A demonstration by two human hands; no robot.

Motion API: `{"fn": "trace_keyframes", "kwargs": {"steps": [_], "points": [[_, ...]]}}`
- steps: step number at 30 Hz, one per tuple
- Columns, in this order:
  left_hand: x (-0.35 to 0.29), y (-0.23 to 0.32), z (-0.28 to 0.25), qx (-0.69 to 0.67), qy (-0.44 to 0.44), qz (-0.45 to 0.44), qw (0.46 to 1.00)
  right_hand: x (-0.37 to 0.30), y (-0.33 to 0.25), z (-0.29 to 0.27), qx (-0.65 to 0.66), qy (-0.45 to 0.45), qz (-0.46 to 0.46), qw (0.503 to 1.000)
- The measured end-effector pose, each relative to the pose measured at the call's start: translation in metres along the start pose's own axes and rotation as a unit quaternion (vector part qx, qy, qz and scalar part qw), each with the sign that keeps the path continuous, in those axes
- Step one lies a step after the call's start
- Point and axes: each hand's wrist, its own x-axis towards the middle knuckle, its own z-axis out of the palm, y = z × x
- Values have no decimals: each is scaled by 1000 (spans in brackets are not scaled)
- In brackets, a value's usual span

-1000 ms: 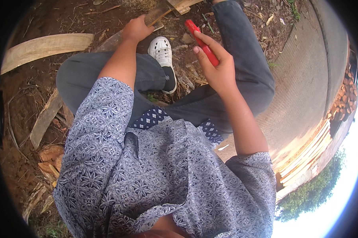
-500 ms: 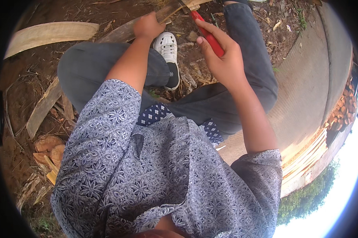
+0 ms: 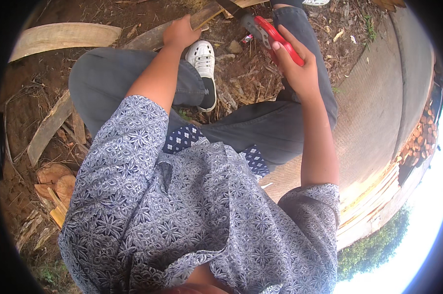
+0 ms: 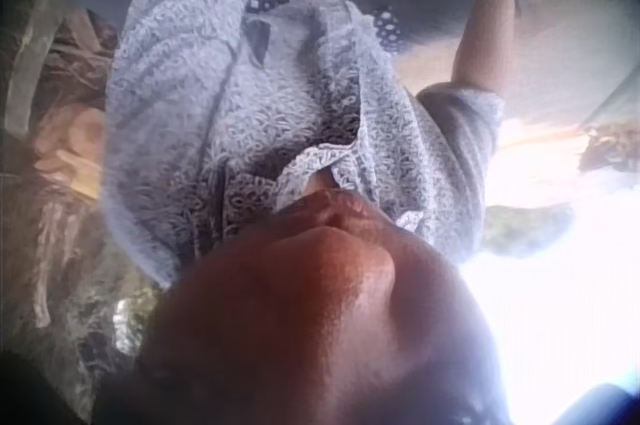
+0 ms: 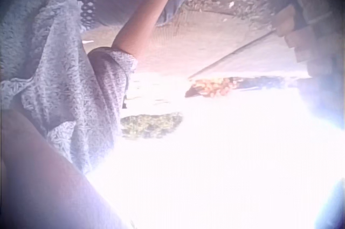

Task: The person sits on the ground and uses a red hand saw to cut a piece of wood placed on a larger wooden block. They hold the wood with their left hand and saw with their right hand, periodically adjusting the wood's position. Another person is visible nearby in the background.

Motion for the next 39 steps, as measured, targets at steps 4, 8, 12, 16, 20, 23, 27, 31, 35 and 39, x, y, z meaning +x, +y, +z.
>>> {"fn": "trace_keyframes", "kwargs": {"steps": [4, 8, 12, 16, 20, 23, 27, 31, 35, 39], "points": [[19, -21, 9, -70, -9, 60, 996, -13, 42, -7, -35, -30, -24, 999], [26, -26, 7, -136, -90, 56, 985, -20, 5, 8, -89, 17, -88, 992], [19, -18, 11, -63, -42, 34, 997, -24, -54, 3, -117, 21, -109, 987], [7, -4, 5, -50, -42, 20, 998, -44, -84, -8, -206, -3, -133, 969], [-3, -6, 4, -15, -25, -2, 1000, -61, -112, -22, -219, -20, -146, 964], [-3, -4, 1, -22, -50, -6, 998, -53, -111, -25, -189, -27, -155, 969], [-6, 4, 6, -32, -41, -3, 999, -10, -69, 6, -177, 3, -114, 978], [14, -1, -2, -29, -25, 11, 999, 0, -56, 8, -173, 1, -165, 971], [-2, 1, -3, -33, -73, -6, 997, -19, -42, -2, -196, -6, -156, 968], [3, -5, 15, -70, -60, -1, 996, -39, 7, -20, -85, -11, -51, 995]]}}
